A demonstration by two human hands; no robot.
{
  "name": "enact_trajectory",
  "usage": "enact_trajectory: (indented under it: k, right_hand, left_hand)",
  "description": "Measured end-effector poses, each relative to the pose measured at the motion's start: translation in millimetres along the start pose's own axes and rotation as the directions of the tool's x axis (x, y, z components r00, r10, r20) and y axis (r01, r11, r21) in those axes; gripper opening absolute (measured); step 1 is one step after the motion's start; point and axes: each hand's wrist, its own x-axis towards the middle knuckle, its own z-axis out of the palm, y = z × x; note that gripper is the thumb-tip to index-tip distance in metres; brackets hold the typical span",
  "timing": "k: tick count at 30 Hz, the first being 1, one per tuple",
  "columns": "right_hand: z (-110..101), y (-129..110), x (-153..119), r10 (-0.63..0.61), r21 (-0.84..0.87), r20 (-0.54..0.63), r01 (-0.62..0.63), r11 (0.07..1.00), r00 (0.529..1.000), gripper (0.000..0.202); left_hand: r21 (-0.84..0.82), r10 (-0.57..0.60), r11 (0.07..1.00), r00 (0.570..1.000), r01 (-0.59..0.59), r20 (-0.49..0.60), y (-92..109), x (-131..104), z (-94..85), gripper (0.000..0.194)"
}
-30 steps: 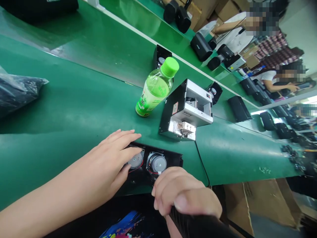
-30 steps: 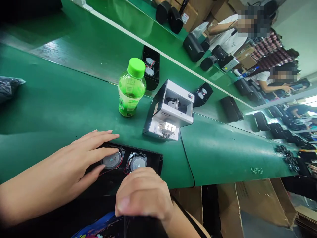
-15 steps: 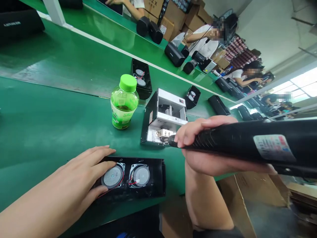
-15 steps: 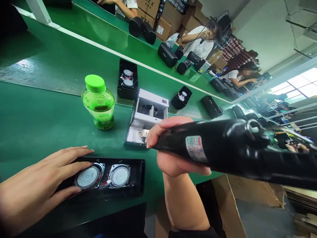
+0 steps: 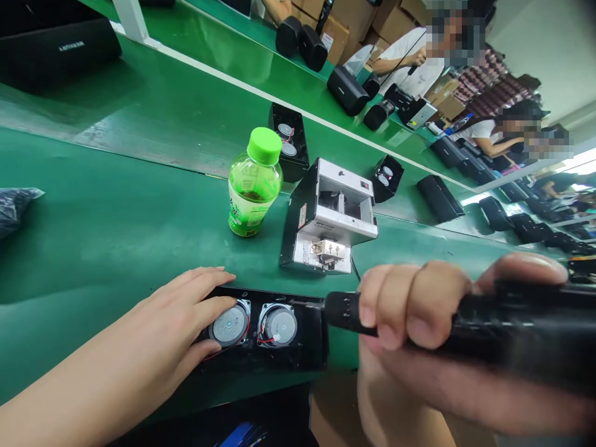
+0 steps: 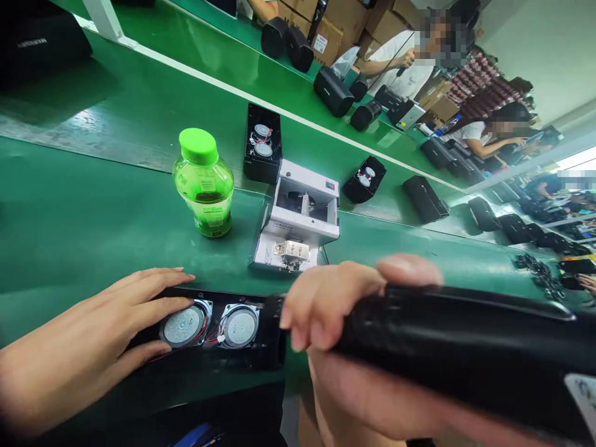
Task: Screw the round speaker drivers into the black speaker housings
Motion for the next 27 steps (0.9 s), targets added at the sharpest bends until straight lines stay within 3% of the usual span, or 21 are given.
enact_trajectory:
  k: [5,10,21,27]
  right_hand:
    - [36.4,24.7,14.6,0.076,0.019,0.127,-0.079,0.997,0.989,0.077]
    - [60.8,52.4,2.0,-0.011,0.316,0.087,-0.017,0.949,0.996,0.07]
    - [62.3,54.6,-4.3,0.01,0.276,0.158,-0.055,0.959,0.987,0.074]
    - [64.2,54.1,-5.4,-0.038,0.272,0.114,0.006,0.962,0.993,0.07]
  left_hand:
    - [-0.032,0.032,0.999,0.999,-0.032,-0.003,4.0,10.8,-8.8,0.036]
    - [-0.104,0.015,0.995,0.999,-0.009,0.052,8.6,16.7,-17.2,0.036]
    - [-0.099,-0.001,0.995,0.998,0.008,0.063,13.4,14.5,-16.2,0.037]
    - [-0.088,0.009,0.996,1.0,-0.007,0.026,14.4,15.3,-15.9,0.033]
